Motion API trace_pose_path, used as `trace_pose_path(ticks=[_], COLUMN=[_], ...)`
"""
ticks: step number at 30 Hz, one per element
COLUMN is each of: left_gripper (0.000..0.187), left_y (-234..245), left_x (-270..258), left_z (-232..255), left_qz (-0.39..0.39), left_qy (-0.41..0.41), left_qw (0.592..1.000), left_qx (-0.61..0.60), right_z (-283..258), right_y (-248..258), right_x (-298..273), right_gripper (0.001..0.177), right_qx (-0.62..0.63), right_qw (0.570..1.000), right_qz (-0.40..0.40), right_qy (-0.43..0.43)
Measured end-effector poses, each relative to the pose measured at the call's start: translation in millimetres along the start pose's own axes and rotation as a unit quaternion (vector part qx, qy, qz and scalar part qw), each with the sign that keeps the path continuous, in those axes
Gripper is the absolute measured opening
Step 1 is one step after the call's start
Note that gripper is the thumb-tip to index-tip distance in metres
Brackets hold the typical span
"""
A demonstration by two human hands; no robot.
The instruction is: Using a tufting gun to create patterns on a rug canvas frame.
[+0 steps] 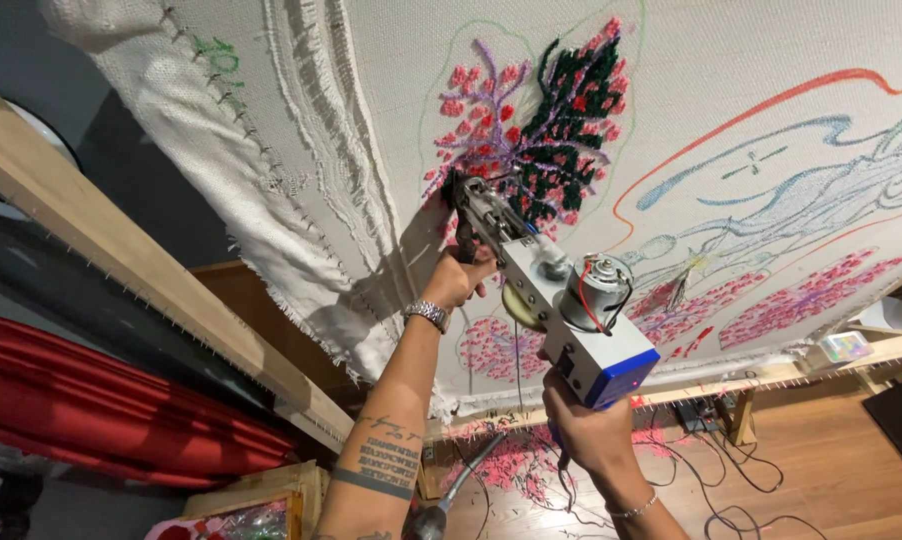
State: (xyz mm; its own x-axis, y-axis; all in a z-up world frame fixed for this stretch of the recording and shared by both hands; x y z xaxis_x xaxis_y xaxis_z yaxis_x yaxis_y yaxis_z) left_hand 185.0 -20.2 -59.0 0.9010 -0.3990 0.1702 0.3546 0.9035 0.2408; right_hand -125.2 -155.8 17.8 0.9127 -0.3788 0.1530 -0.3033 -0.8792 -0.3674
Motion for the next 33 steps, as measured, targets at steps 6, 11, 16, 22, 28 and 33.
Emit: trace_pose_path(ticks=[6,11,16,22,28,33], left_gripper=[0.038,0.041,0.034,0.026,0.031,0.025], left_y=[0.5,2.3,-9.7,-27.0,-66.3,-76.1], left_x=[-10.1,-23.0,-14.0,-49.4,-67.2,-78.8], left_z=[27.3,49.5,27.6,86.1,104.1,134.4], left_qz=[-0.004,0.0,-0.004,-0.09,-0.188,-0.207], left_qy=[0.024,0.071,-0.007,0.036,0.023,-0.009], left_qw=[0.999,0.997,1.0,0.995,0.982,0.977], left_qx=[0.024,0.033,-0.006,0.026,-0.003,0.048], right_z=[12.6,8.7,8.9,-5.6,-53.5,-59.4], right_y=[22.0,14.4,28.5,51.0,53.4,69.5], right_x=[1.1,0.7,-3.7,-3.9,-14.8,-20.7], right_gripper=[0.019,0.03,0.027,0.023,0.03,0.027], right_qx=[-0.089,0.041,-0.025,-0.029,0.091,0.098], right_qw=[0.996,0.999,0.999,0.998,0.994,0.994], right_qz=[0.028,-0.005,0.001,0.021,-0.053,-0.045], right_qy=[-0.009,0.011,0.023,-0.05,-0.026,-0.028])
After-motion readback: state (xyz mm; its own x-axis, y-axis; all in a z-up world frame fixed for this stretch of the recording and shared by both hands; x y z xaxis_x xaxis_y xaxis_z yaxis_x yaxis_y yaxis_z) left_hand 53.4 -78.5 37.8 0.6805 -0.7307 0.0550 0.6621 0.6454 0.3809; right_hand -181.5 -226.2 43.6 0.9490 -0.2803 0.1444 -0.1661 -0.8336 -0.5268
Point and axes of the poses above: each hand's wrist, its own x-axis towards the middle knuckle, its own y-axis out of the back of the hand, z = x × y, the point moved 9 cm from there along x, towards the middle knuckle, and after that the axes turned 15 degrees about x, right-handed, at the moved point
